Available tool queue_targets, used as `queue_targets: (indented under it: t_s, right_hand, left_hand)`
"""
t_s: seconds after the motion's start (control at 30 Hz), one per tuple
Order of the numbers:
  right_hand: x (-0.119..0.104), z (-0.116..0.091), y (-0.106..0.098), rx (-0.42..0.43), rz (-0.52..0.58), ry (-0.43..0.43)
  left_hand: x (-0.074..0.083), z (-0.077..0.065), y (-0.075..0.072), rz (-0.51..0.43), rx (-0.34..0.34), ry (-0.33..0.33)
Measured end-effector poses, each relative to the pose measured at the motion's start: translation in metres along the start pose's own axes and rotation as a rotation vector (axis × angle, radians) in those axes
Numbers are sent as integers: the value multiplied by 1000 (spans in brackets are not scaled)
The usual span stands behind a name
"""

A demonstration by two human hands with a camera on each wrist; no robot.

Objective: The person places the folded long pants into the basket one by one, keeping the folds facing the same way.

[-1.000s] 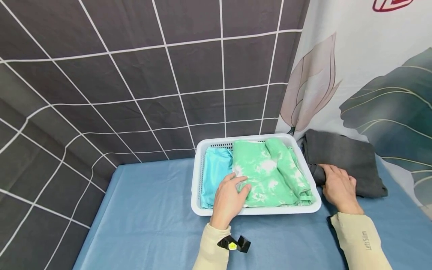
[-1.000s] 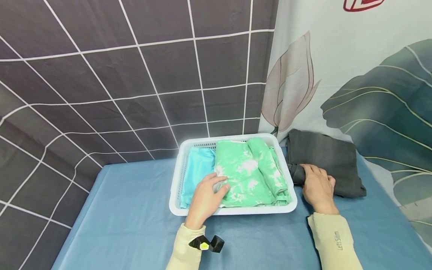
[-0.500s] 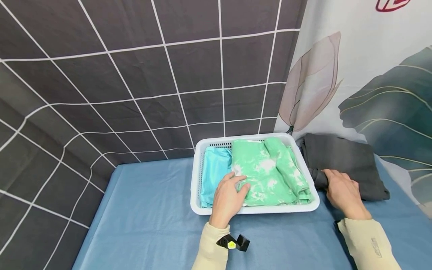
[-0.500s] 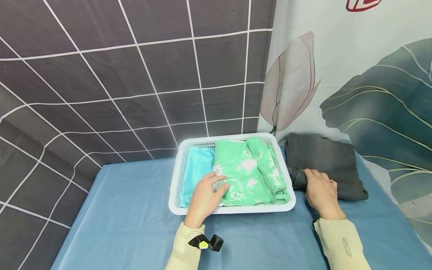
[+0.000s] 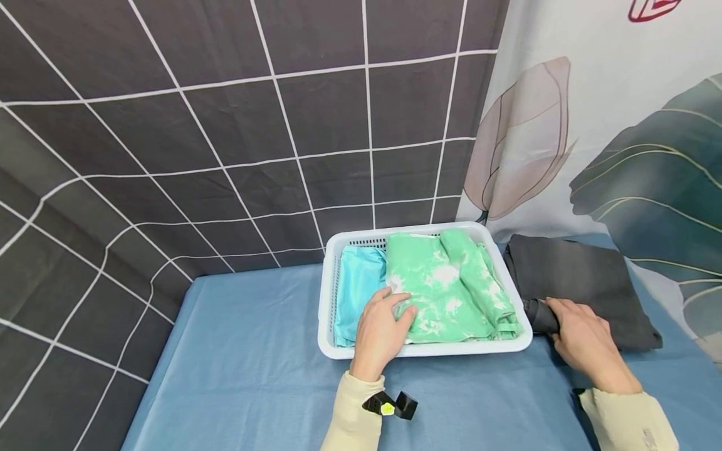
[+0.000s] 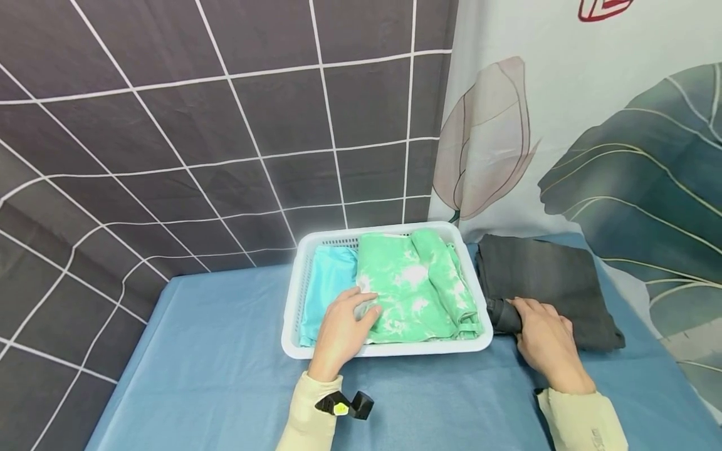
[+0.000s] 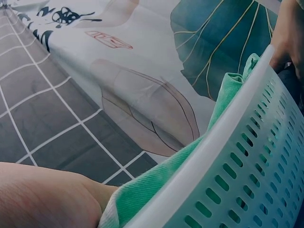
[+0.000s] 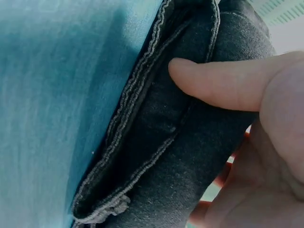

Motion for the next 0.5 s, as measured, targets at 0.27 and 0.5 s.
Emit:
queue_targets:
  t_s: [0.27, 0.5]
  right_hand:
    - [-4, -7, -3, -72, -16, 9]
    - [26, -1, -26, -177, 152, -62]
  left_hand:
    - [13, -3, -6, 6, 95, 122]
    - [65, -29, 7, 99, 164, 437]
Point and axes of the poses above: each hand's wrist, its own z-axis towards the middle knuckle, its own y-axis out of the palm, x = y × z, the point moved 5 cm from there along z, towards the middle knuckle, and after that the axes turned 5 degrees about -z, right-handed, at the moved point
